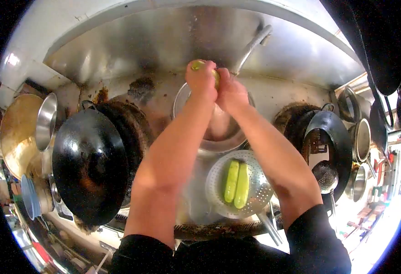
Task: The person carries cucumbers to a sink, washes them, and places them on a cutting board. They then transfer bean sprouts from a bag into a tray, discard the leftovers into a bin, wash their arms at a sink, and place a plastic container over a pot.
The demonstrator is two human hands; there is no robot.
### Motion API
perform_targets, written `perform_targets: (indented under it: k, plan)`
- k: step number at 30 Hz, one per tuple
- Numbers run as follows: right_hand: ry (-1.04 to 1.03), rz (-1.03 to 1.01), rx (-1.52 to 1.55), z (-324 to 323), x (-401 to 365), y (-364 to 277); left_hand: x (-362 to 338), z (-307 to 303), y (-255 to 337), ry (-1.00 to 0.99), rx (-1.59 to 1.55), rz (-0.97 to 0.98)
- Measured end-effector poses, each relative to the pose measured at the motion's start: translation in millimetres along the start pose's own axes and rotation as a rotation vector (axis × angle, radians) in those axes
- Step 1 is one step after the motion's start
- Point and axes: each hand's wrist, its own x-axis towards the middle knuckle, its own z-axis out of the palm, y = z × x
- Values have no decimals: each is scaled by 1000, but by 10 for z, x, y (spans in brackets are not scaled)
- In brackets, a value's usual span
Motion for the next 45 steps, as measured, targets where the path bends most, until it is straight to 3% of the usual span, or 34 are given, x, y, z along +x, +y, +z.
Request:
perform_targets:
  k: [1, 3, 5, 6, 8, 10, 12, 13, 14, 16, 17, 19, 20, 21, 22, 23, 25, 26, 28, 29, 33, 34, 35, 36, 37, 38, 40, 43, 45]
  plan:
    - [-98, 13, 150, -15, 9, 49, 2, -48, 30, 2, 0, -6]
    - [-190, 20, 293, -103, -29, 194, 33, -118, 141, -227, -169, -257]
    - [-729, 383, 1592, -233, -242, 357, 43, -158, 167, -307, -331, -343]
    - [-727, 388, 1588, -236, -327, 378, 38, -152, 156, -386, -491, -427]
    - [-858, 577, 2100, -190, -565, 444, -39, -90, 117, -398, -467, -464]
    - [-880, 592, 2044, -331, -756, 427, -264, -123, 66, -393, -430, -516]
    - [-494, 536, 1376, -524, -964, 321, -482, -114, 17, -277, -144, -463]
    - [-427, 469, 1022, -606, -1107, 286, -626, -110, -67, -182, -108, -368]
    - [-423, 478, 1022, -599, -1303, 280, -768, -144, -145, -186, -105, -376]
    - [-18, 326, 504, -495, -1749, 279, -1057, -276, -259, -246, -182, -579]
    - [-4, 389, 504, -477, -1974, 284, -1179, -374, -313, -248, -182, -580]
    - [9, 506, 551, -440, -2453, 354, -1442, -611, -427, -269, 151, -618]
    - [7, 560, 595, -408, -2711, 421, -1643, -743, -456, -271, 160, -548]
    - [-30, 663, 587, -291, -3002, 549, -1732, -1075, -903, -300, 393, -223]
    - [-68, 766, 579, -213, -3236, 631, -1914, -1295, -820, -424, 891, 4]
    - [-66, 769, 582, -237, -3391, 616, -2197, -1377, -785, -264, 876, 9]
    - [-231, 942, 540, -287, -3595, 587, -2466, -1652, -991, -248, 1182, -169]
    - [-228, 945, 539, -279, -3663, 568, -2561, -1734, -1071, -252, 1182, -170]
    - [-333, 918, 416, -189, -3719, 526, -2670, -1820, -1207, -181, 1339, -360]
    - [-307, 918, 314, -97, -3761, 497, -2686, -1898, -1299, -235, 1327, -489]
    - [-326, 771, 217, 57, -3766, 505, -2606, -1930, -1134, -297, 1377, -456]
    - [-324, 762, 221, 61, -3742, 516, -2544, -1941, -1083, -309, 1252, -339]
    - [-217, 567, 166, -80, -3610, 410, -2483, -1938, -1020, -320, 1127, -223]
    - [-112, 375, 111, -144, -3499, 349, -2418, -1832, -859, -316, 1130, -217]
    - [-59, 265, 118, -32, -3382, 398, -2316, -1616, -625, -340, 809, -318]
    - [-55, 259, 121, -66, -3130, 332, -2172, -1433, -494, -361, 484, -406]
    - [-395, 800, 1337, -212, -2415, 123, -1775, -1133, -486, -317, 39, -644]
    - [-477, 762, 1573, -238, -1658, 112, -1161, -731, -356, -379, -70, -557]
    - [-325, 575, 1097, -250, -1327, 45, -816, -533, -275, -485, 72, -484]
